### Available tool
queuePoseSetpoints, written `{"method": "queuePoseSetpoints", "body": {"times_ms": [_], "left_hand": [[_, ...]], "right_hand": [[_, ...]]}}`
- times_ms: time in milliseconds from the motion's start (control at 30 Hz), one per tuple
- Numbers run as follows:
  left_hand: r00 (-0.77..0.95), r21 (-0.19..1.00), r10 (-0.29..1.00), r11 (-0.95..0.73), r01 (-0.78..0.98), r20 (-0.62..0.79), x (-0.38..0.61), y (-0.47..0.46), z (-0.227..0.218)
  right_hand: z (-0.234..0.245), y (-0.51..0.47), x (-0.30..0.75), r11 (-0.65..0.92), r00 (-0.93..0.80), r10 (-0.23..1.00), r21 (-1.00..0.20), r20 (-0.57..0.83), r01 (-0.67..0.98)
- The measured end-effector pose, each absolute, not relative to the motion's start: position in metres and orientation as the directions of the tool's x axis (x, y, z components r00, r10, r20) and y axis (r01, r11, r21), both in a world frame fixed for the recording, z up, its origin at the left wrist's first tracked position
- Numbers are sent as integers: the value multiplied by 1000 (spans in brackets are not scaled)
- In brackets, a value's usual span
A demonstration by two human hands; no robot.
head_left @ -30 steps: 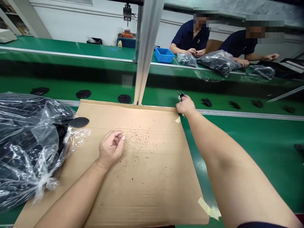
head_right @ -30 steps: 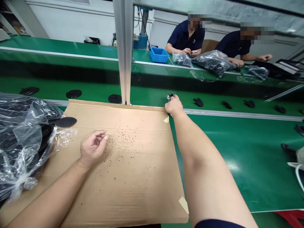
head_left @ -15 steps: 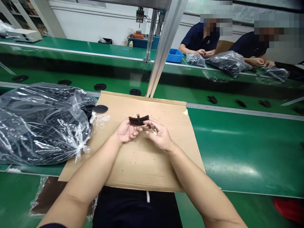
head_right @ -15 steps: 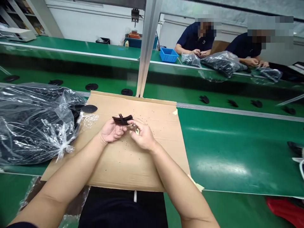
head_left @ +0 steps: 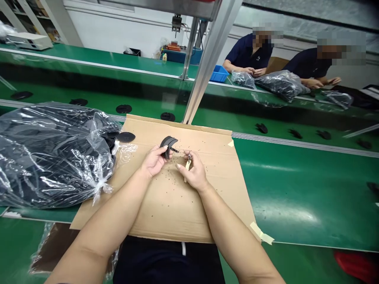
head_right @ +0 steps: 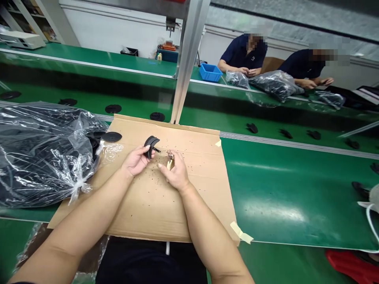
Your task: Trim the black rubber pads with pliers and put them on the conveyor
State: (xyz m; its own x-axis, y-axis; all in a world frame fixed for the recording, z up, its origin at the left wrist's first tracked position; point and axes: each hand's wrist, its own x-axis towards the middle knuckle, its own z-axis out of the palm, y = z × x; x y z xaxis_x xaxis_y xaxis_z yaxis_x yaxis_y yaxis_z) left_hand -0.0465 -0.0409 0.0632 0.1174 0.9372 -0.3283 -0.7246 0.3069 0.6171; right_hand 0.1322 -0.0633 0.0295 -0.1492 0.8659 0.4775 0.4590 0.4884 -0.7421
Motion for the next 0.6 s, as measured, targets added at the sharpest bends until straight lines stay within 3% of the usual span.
{"method": "queuePoseSetpoints", "body": {"times_ms": [133, 267, 600], "left_hand": [[186, 519, 882, 413, -748, -433, -50, -41, 67], [247, 476, 869, 450, -755, -430, -52, -42, 70], [268, 484, 856, 479, -733, -443, -47, -49, 75]], "right_hand": [[38, -65, 129, 564, -207, 776, -510, 595, 649], [40, -64, 127, 527, -237, 760, -359, 605, 771], [43, -69, 126, 513, -266, 754, -285, 600, 810]]}}
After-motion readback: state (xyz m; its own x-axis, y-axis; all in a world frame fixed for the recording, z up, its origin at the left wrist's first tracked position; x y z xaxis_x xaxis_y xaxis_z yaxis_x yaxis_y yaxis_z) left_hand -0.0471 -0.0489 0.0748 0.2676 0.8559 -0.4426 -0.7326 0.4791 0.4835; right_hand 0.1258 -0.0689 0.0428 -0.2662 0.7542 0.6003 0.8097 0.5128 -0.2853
